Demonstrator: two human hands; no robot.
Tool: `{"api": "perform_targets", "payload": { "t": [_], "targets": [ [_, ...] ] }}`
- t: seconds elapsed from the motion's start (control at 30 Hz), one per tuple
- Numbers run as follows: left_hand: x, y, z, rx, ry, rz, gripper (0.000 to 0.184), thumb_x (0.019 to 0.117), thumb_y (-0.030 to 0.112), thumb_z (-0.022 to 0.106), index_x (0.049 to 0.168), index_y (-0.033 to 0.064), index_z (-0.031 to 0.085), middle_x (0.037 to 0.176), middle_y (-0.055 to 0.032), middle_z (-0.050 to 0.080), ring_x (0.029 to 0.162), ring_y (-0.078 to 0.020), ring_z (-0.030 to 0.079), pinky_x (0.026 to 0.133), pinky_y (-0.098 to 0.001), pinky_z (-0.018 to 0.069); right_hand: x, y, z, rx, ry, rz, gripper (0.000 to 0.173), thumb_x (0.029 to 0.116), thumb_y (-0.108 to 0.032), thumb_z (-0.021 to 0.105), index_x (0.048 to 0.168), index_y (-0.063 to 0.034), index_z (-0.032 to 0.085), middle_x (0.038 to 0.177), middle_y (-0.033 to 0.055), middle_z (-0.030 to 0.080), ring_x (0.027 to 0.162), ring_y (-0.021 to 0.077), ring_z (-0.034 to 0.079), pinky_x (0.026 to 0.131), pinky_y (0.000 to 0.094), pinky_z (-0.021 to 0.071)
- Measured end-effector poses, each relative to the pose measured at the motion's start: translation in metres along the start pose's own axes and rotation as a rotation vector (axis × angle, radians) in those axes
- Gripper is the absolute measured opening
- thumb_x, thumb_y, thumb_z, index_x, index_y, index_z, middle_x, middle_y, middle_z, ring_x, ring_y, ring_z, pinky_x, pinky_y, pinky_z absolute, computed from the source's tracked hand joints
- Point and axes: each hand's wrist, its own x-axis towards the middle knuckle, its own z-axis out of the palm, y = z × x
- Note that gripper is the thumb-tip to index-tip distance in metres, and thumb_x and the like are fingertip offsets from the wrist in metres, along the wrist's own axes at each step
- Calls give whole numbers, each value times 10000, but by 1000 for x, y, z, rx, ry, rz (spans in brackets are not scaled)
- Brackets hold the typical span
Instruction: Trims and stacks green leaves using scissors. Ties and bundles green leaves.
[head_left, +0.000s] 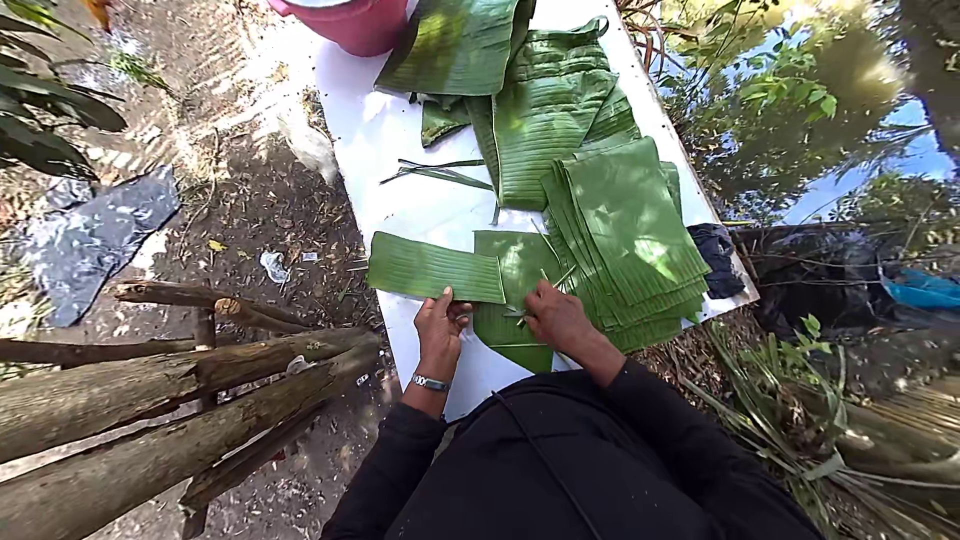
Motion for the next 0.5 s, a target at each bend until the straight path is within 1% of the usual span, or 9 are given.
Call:
{"api": "perform_targets", "payload": {
  "t": [0.07, 0.13, 0.2, 0.27, 0.33, 0.37, 0.4, 0.43, 0.5],
  "targets": [
    [0, 0, 1, -11, -1, -7, 158, 1072, 160, 526, 1066, 5, 554, 788, -142, 697, 606, -189, 689, 474, -272, 543, 4, 2, 4, -27, 61, -114, 220, 911, -199, 636, 990, -3, 698, 1028, 218, 627, 943, 392, 655, 703, 536, 533],
    [0, 3, 3, -23, 1, -20, 168, 1082, 174, 500, 1079, 14, 550, 801, -140, 695, 626, -198, 693, 493, -290, 552, 6, 9, 6, -19, 208, -244, 197, 880, -230, 652, 888, -38, 692, 953, 166, 629, 883, 354, 654, 629, 500, 526],
    [0, 4, 4, -12, -23, -33, 168, 1079, 173, 506, 1086, 12, 553, 830, -146, 704, 656, -205, 706, 520, -304, 573, 5, 14, 3, 100, 360, -328, 194, 900, -266, 649, 865, -85, 710, 908, 102, 651, 830, 282, 659, 606, 453, 528],
    [-1, 0, 5, 2, -62, -47, 159, 1073, 155, 518, 1098, 1, 548, 862, -161, 713, 689, -223, 722, 558, -324, 597, 3, 16, -5, 343, 465, -363, 191, 930, -230, 638, 885, -72, 735, 875, 72, 683, 761, 206, 656, 622, 395, 547],
    [-4, -6, 11, -29, -82, -72, 189, 1087, 155, 489, 1162, -13, 532, 897, -183, 714, 722, -259, 736, 605, -361, 622, 0, 16, -14, 669, 433, -284, 194, 977, -172, 591, 937, -27, 714, 835, 50, 694, 676, 121, 620, 617, 320, 535],
    [-7, -9, 15, -53, -88, -93, 217, 1100, 175, 456, 1194, -10, 517, 915, -184, 714, 745, -268, 741, 628, -376, 630, -3, 16, -19, 822, 387, -224, 198, 1015, -148, 538, 979, -11, 676, 841, 47, 712, 651, 96, 613, 612, 291, 523],
    [-10, -12, 19, -73, -95, -118, 257, 1109, 206, 430, 1219, -11, 515, 934, -185, 717, 773, -277, 745, 653, -388, 633, -5, 15, -20, 963, 339, -151, 204, 1055, -146, 468, 1014, -6, 610, 831, 57, 718, 615, 97, 613, 590, 277, 518],
    [-13, -15, 22, -75, -108, -146, 299, 1114, 237, 417, 1235, -16, 521, 958, -189, 723, 804, -284, 750, 679, -397, 637, -5, 14, -19, 1094, 300, -61, 210, 1081, -158, 409, 1032, -10, 550, 792, 76, 705, 556, 111, 601, 539, 272, 508],
    [-22, -19, 27, -34, -158, -217, 403, 1119, 306, 403, 1254, -45, 550, 1033, -207, 735, 883, -301, 755, 743, -418, 637, -5, 12, -10, 1233, 223, 107, 216, 1097, -182, 365, 1047, -22, 501, 718, 95, 657, 481, 133, 563, 470, 275, 478]
  ]
}}
